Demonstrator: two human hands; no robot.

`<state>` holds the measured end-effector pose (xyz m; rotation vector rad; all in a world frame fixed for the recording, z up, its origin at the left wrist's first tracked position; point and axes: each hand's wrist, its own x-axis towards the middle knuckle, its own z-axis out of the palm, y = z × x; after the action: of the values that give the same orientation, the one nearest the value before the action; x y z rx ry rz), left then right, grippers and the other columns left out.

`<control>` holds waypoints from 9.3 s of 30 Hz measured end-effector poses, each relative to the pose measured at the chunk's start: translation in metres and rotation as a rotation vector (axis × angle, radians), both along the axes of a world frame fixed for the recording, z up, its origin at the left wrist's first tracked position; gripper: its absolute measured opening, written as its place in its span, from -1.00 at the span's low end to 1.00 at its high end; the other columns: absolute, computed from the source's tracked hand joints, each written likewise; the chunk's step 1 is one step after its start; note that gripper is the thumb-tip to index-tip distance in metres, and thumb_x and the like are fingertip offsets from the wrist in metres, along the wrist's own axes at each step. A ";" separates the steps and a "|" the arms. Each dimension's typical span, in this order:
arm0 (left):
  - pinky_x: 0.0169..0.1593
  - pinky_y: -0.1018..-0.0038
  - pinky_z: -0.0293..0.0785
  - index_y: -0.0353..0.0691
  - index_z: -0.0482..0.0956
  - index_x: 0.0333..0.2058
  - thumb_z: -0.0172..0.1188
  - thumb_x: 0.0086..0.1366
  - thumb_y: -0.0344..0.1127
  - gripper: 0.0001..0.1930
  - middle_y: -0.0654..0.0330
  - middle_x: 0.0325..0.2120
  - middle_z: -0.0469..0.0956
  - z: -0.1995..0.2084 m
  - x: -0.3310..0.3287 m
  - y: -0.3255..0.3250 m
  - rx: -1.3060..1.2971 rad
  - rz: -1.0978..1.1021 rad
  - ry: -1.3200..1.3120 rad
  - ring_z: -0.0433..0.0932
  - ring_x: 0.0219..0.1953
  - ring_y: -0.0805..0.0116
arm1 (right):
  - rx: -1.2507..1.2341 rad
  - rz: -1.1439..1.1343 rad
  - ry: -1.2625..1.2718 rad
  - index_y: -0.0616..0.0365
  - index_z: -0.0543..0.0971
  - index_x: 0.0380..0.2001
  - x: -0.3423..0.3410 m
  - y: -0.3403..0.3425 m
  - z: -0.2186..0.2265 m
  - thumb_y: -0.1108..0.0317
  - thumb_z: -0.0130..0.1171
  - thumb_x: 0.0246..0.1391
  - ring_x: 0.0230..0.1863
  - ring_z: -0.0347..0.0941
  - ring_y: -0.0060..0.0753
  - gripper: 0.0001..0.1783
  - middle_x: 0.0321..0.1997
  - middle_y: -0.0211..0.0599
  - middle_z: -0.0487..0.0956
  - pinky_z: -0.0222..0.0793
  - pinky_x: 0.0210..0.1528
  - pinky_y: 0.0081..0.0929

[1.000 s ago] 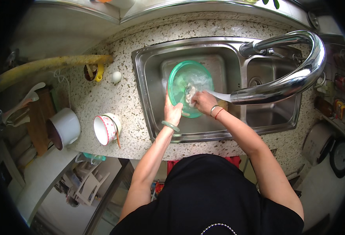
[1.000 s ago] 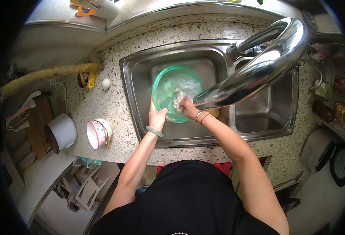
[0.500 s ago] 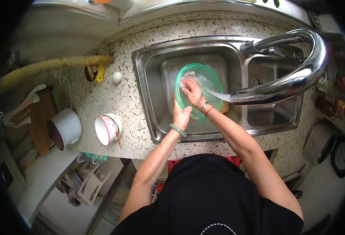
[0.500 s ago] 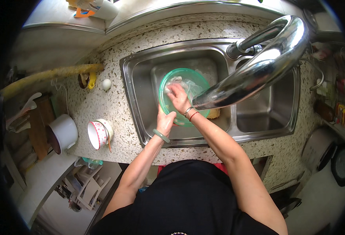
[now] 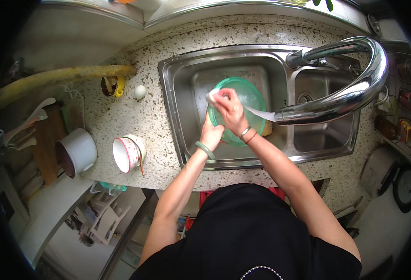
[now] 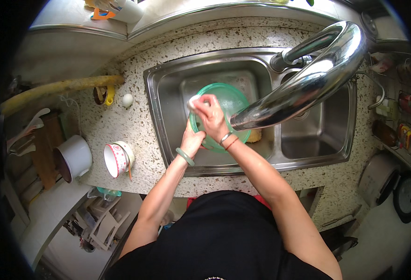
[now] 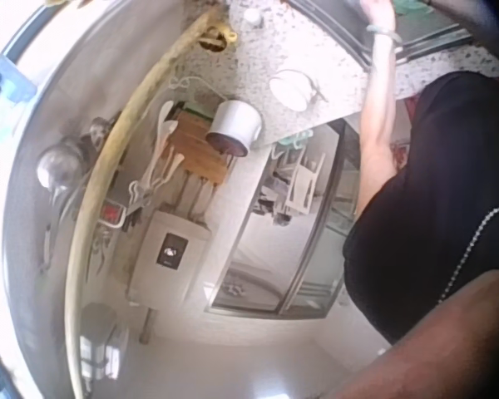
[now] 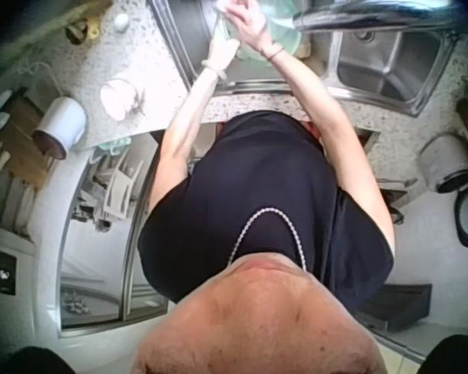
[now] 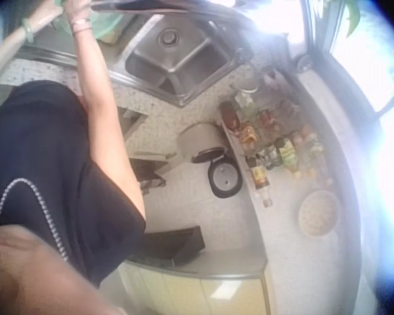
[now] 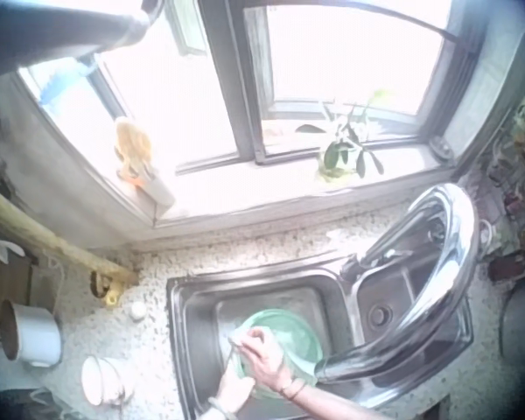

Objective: The person washes a green plastic bowl, a white bowl with a red rim, and a small white bowl under running water in a double-basin stainless steel sink. They then rinse a metal scrubber and a yellow sponge, wring out a cloth, and wipe the countertop and sink surfaces before rinsing the cloth again.

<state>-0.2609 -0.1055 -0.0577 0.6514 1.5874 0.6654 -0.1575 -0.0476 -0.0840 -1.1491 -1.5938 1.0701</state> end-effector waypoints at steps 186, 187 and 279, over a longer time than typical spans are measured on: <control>-0.51 0.46 0.37 -0.11 0.38 -0.51 0.04 0.27 0.11 -0.60 0.26 -0.67 0.41 0.014 -0.006 0.020 -0.005 0.777 -0.661 0.42 -0.60 0.38 | -1.088 -0.204 0.716 0.16 0.46 -0.01 0.091 -0.030 -0.051 0.11 -0.11 0.22 -0.02 0.41 -0.44 -0.58 -0.02 -0.33 0.48 0.37 0.02 -0.42; -0.51 0.43 0.38 -0.12 0.39 -0.51 0.04 0.28 0.09 -0.61 0.25 -0.66 0.42 0.005 -0.005 0.020 0.010 0.811 -0.640 0.43 -0.60 0.36 | -1.131 -0.326 0.617 0.15 0.46 -0.03 0.087 -0.039 -0.043 0.08 -0.11 0.22 -0.04 0.41 -0.44 -0.57 -0.04 -0.35 0.49 0.37 -0.01 -0.41; -0.55 0.45 0.57 -0.37 0.36 0.03 -0.03 0.34 -0.15 -0.57 0.01 -0.47 0.56 0.037 -0.031 -0.024 -0.131 -0.236 0.007 0.60 -0.59 0.23 | -1.315 0.032 -0.037 0.55 0.30 -0.09 0.167 -0.044 0.090 0.12 -0.19 0.05 -0.50 0.59 0.00 -0.41 -0.26 0.31 0.54 0.52 -0.61 -0.48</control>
<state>-0.2919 -0.1296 -0.0207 0.7301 1.5174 0.3811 0.0096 -0.0916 0.0062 -1.9241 -0.7888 2.2311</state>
